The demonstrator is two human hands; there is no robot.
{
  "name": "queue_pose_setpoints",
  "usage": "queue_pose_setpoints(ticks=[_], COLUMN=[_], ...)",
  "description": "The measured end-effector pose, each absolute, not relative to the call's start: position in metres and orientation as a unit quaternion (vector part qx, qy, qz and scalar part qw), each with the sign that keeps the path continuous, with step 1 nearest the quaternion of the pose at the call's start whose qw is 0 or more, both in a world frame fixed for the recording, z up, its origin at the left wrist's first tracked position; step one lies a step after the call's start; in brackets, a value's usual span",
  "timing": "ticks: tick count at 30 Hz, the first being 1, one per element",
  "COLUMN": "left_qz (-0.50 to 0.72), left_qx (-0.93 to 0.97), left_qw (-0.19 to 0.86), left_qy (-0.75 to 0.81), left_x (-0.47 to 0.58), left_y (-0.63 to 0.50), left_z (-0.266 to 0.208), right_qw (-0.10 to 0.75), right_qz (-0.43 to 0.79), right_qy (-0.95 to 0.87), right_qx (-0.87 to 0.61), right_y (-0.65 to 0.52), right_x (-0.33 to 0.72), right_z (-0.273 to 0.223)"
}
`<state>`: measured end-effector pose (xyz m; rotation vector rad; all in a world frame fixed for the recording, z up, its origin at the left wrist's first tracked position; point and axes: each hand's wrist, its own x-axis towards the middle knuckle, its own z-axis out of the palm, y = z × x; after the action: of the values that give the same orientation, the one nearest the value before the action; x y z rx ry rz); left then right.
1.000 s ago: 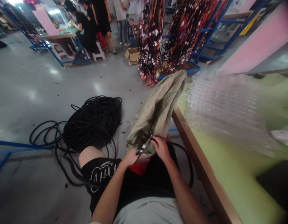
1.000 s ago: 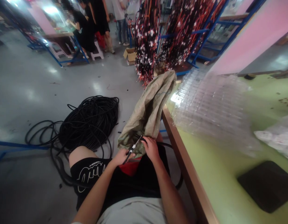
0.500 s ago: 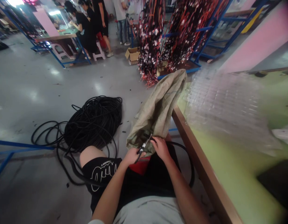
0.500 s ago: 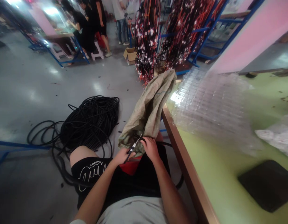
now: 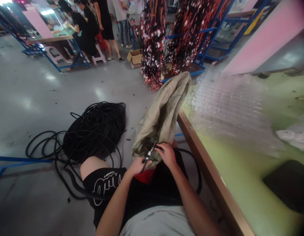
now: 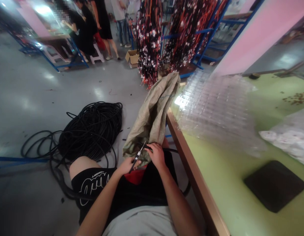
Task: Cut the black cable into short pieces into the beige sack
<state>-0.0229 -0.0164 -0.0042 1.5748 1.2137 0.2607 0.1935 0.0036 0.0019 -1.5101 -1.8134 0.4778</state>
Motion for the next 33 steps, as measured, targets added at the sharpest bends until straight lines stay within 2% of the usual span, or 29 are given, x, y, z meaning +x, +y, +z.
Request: queue_pose_setpoints(ticks=[5,10,18,22,28,33], left_qz=[0.111,0.103,0.092,0.094,0.073,0.098], left_qx=[0.646,0.666,0.719,0.74,0.762,0.743], left_qw=[0.524,0.522,0.44,0.439,0.41,0.439], left_qy=[0.544,0.523,0.531,0.501,0.496,0.496], left_x=[-0.028,-0.029,-0.028,-0.029,-0.027,-0.025], left_y=[-0.011,-0.009,-0.009,-0.011,-0.013,-0.012], left_z=[-0.01,-0.008,-0.002,0.003,0.005,-0.001], right_qw=[0.298,0.304,0.426,0.478,0.509,0.498], right_qz=[0.155,0.146,0.176,0.17,0.204,0.224], right_qy=[-0.744,-0.721,-0.633,-0.596,-0.582,-0.612], right_qx=[-0.578,-0.605,-0.622,-0.623,-0.6,-0.572], right_y=[0.002,0.001,0.002,0.002,0.001,0.0], right_x=[0.193,0.191,0.19,0.192,0.192,0.191], right_z=[0.001,0.001,0.004,0.001,-0.001,0.004])
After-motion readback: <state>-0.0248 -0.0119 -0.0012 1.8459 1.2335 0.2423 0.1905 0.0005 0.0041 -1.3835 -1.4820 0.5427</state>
